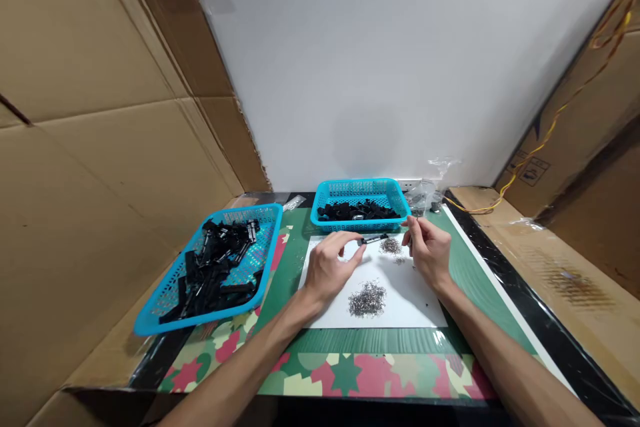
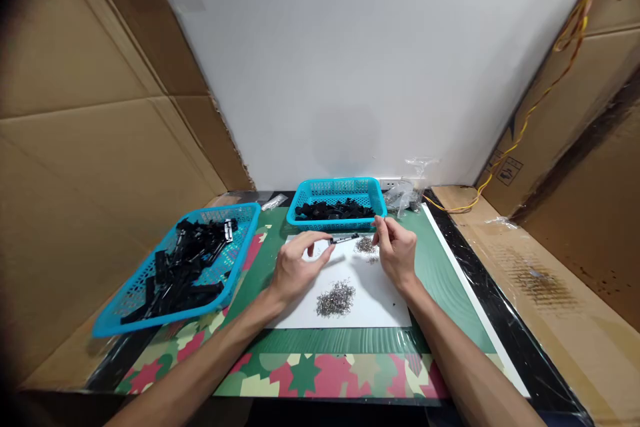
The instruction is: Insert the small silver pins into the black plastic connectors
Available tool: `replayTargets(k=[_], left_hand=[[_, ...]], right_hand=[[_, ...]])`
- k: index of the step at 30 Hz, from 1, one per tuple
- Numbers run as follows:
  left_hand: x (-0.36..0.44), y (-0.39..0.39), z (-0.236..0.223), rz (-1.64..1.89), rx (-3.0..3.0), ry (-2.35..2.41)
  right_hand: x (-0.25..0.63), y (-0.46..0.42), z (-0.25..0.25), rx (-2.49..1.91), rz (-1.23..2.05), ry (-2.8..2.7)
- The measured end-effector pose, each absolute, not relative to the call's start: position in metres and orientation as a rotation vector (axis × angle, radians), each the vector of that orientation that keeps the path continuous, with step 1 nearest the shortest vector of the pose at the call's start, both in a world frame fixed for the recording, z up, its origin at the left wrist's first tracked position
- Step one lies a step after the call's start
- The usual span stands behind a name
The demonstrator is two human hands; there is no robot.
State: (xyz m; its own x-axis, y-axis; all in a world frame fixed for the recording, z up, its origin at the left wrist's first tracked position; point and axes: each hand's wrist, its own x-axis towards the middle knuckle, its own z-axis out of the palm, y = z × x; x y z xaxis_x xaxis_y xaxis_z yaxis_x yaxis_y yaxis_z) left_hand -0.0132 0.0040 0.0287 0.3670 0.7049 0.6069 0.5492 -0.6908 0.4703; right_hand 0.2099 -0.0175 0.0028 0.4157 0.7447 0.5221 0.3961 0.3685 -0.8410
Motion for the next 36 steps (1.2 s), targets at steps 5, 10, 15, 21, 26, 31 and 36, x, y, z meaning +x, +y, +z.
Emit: replayTargets(k=[5, 10, 15, 21, 26, 31, 36], left_hand=[[-0.003, 0.044, 0.075, 1.227, 2.586, 1.305], [0.011, 0.099, 0.101, 0.783, 2.763, 1.478], [0.018, 0.137, 0.098, 0.568, 2.79, 1.495], [0.012, 0.155, 0.09, 0.43, 2.701, 1.406], [-0.002, 0.156, 0.089, 0.47, 2.627, 1.308], [-0.032, 0.13, 0.093, 0.624, 2.568, 1.403], [-0.076, 0.098, 0.103, 0.533, 2.589, 1.473]], right_hand=[[0.213, -0.006, 0.001, -1.179, 0.513, -1.391], [0.21, -0.001, -0.001, -1.143, 0.569, -1.469], [0.211, -0.002, 0.002, -1.157, 0.568, -1.506], [0.214, -0.001, 0.002, -1.196, 0.59, -1.524], [0.217, -0.003, 0.0, -1.236, 0.609, -1.539], [0.22, -0.005, -0.001, -1.291, 0.575, -1.563], [0.214, -0.013, -0.001, -1.59, 0.435, -1.818]])
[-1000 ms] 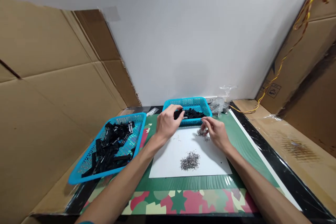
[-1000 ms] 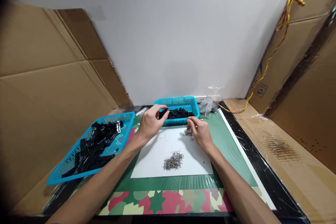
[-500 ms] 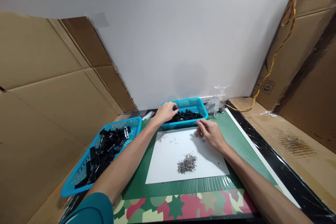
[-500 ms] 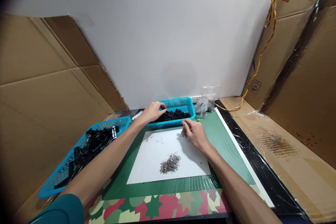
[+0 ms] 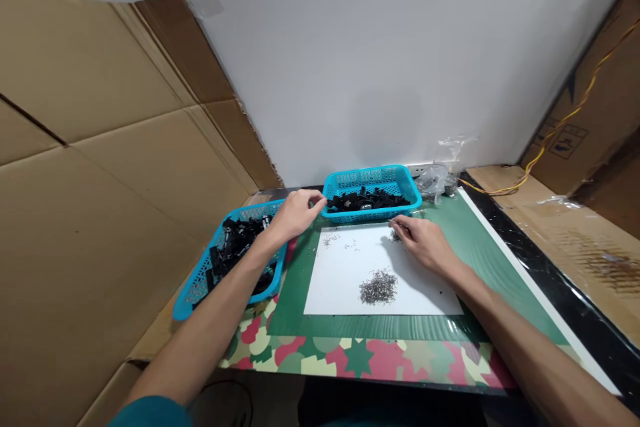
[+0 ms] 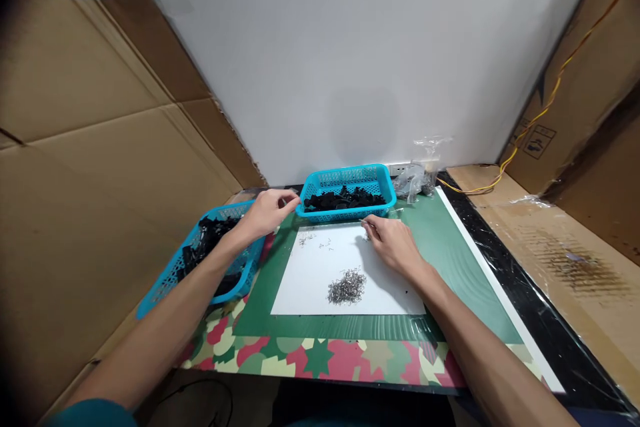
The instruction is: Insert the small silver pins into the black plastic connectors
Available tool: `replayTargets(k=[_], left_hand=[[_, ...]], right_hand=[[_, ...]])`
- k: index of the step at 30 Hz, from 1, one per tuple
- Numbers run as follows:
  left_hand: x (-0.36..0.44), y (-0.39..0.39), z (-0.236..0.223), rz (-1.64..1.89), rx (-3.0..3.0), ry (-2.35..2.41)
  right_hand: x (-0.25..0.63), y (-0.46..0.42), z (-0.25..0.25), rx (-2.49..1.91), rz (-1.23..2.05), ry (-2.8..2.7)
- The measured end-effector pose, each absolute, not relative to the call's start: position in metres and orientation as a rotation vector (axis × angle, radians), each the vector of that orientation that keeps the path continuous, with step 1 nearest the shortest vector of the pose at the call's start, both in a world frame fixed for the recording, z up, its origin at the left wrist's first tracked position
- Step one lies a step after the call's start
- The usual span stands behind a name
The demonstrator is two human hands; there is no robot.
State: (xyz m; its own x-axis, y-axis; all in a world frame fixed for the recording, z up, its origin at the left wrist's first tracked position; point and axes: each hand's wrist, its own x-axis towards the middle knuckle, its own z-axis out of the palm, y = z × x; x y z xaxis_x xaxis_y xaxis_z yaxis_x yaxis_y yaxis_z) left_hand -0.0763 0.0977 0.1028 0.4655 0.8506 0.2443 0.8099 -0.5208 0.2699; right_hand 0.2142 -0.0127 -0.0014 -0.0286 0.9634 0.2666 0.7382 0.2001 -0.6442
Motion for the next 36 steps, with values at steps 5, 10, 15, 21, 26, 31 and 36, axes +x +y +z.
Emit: replayTargets(k=[5, 10, 15, 21, 26, 31, 36], left_hand=[[-0.14, 0.084, 0.116, 0.322, 2.582, 1.77], [-0.2, 0.072, 0.117, 0.069, 2.38, 2.004], [-0.223, 0.051, 0.108, -0.077, 2.297, 1.679], [-0.211, 0.035, 0.091, -0.007, 2.29, 1.505], [-0.206, 0.038, 0.076, -0.111, 2.267, 1.432], [-0.21, 0.043, 0.074, -0.122, 2.263, 1.4], [-0.209, 0.037, 0.083, -0.061, 2.262, 1.452]], right_hand=[[0.186, -0.014, -0.002, -1.616, 0.45, -2.016], [0.145, -0.001, 0.0, -1.551, 0.423, -2.097], [0.131, 0.007, -0.005, -1.537, 0.533, -2.099], [0.142, 0.008, -0.014, -1.48, 0.704, -2.058], [0.152, 0.006, -0.017, -1.461, 0.727, -1.945], [0.151, 0.005, -0.016, -1.52, 0.682, -1.88], [0.143, 0.005, -0.018, -1.521, 0.684, -1.928]])
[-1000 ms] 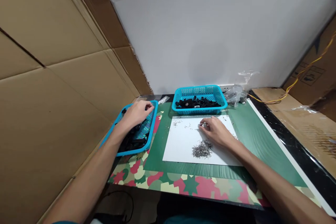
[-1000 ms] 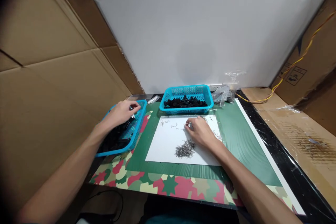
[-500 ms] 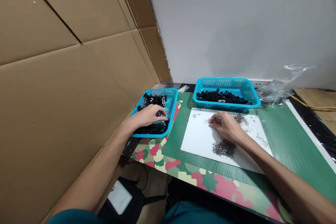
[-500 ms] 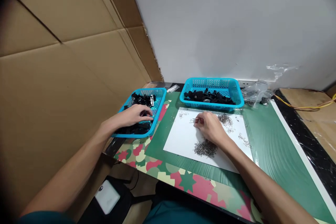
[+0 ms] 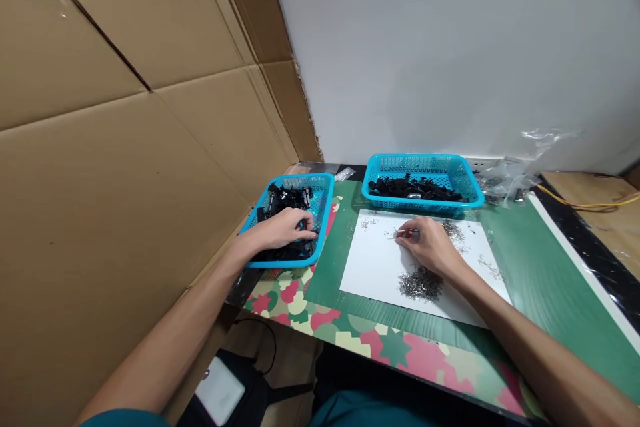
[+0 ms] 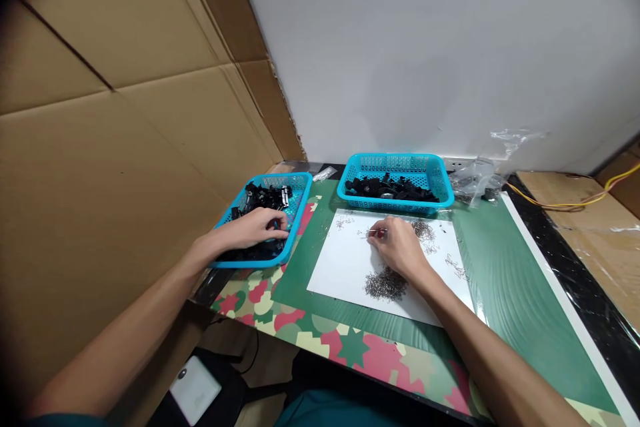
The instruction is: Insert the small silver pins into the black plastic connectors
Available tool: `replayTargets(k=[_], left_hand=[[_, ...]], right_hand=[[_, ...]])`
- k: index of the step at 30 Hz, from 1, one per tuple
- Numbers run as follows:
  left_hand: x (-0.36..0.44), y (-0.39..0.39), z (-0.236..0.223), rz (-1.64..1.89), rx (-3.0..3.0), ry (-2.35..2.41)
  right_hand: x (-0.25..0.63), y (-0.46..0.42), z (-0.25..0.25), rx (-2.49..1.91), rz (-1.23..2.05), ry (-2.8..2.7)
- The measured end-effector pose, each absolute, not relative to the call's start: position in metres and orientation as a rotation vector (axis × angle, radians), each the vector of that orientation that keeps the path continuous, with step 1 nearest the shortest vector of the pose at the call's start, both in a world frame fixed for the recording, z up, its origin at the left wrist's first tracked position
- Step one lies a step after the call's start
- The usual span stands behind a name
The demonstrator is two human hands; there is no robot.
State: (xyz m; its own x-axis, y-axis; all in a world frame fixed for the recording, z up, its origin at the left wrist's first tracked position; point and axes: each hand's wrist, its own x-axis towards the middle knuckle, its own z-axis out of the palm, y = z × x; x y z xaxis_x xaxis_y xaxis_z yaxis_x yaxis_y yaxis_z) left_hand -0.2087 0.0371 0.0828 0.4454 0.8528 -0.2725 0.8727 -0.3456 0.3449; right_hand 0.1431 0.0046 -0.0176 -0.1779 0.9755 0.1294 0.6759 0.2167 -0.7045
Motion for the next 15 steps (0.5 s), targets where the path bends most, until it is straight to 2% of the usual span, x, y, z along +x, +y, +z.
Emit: replayTargets(k=[7, 12, 15], left_hand=[[-0.211, 0.032, 0.099, 0.216, 2.298, 1.517], [-0.198, 0.026, 0.124, 0.726, 2.443, 1.633], [-0.171, 0.02, 0.135, 1.039, 2.334, 1.557]], right_hand=[[0.141, 0.004, -0.024, -1.463, 0.665, -1.951], [0.143, 0.002, -0.014, -1.368, 0.712, -1.894], [0.147, 0.0, -0.003, -1.243, 0.806, -1.792]])
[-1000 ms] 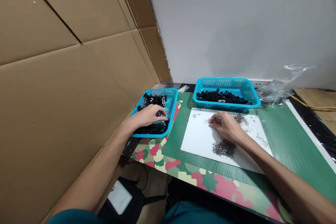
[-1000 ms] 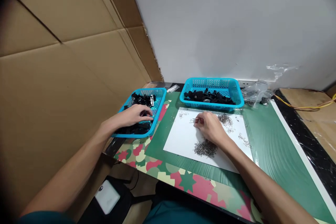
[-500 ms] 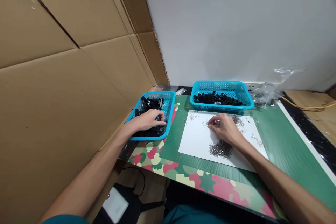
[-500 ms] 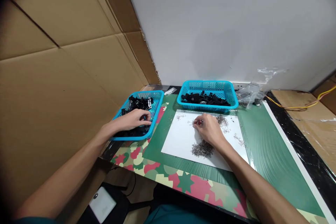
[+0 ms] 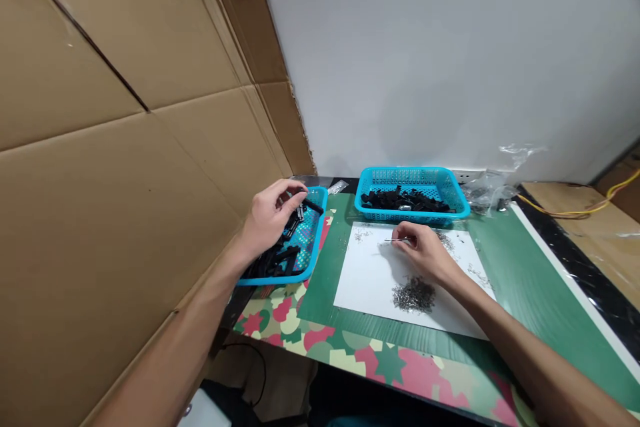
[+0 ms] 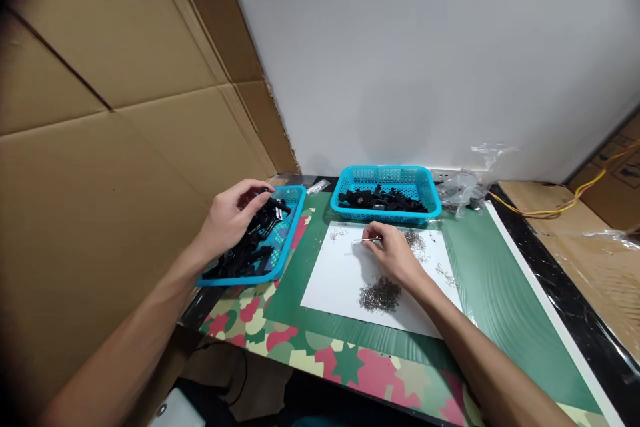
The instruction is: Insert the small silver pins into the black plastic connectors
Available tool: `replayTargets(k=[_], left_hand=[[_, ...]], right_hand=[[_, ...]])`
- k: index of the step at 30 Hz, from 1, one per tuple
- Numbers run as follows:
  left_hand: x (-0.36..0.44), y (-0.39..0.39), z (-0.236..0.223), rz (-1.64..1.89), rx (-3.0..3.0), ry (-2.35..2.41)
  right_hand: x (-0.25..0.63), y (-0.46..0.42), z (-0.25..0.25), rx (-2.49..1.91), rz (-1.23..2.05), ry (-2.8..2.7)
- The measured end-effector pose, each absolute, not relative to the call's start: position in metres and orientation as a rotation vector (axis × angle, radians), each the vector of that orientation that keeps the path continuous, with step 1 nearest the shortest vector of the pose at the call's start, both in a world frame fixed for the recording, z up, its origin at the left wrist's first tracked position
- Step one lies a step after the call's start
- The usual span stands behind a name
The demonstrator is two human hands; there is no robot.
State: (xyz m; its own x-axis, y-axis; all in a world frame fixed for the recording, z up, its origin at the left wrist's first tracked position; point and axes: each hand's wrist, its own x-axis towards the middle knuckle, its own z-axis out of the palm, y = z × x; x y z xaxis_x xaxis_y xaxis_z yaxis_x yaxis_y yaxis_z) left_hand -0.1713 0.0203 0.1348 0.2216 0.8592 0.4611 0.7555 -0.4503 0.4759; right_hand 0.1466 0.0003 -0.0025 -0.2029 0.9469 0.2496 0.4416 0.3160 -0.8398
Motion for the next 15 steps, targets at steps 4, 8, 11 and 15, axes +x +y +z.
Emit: replayTargets(k=[4, 8, 11, 15], left_hand=[[-0.118, 0.017, 0.128, 1.18, 2.042, 1.232], [-0.054, 0.018, 0.093, 1.086, 1.591, 0.936], [-0.014, 0.021, 0.061, 1.005, 1.347, 0.767], [0.009, 0.017, 0.029, 0.907, 1.188, 0.669]], right_hand=[[0.157, -0.007, 0.008, -1.127, 0.793, -1.653], [0.174, -0.018, 0.008, -1.017, 0.77, -1.584], [0.189, -0.026, 0.004, -0.985, 0.712, -1.582], [0.202, -0.033, -0.001, -1.079, 0.614, -1.499]])
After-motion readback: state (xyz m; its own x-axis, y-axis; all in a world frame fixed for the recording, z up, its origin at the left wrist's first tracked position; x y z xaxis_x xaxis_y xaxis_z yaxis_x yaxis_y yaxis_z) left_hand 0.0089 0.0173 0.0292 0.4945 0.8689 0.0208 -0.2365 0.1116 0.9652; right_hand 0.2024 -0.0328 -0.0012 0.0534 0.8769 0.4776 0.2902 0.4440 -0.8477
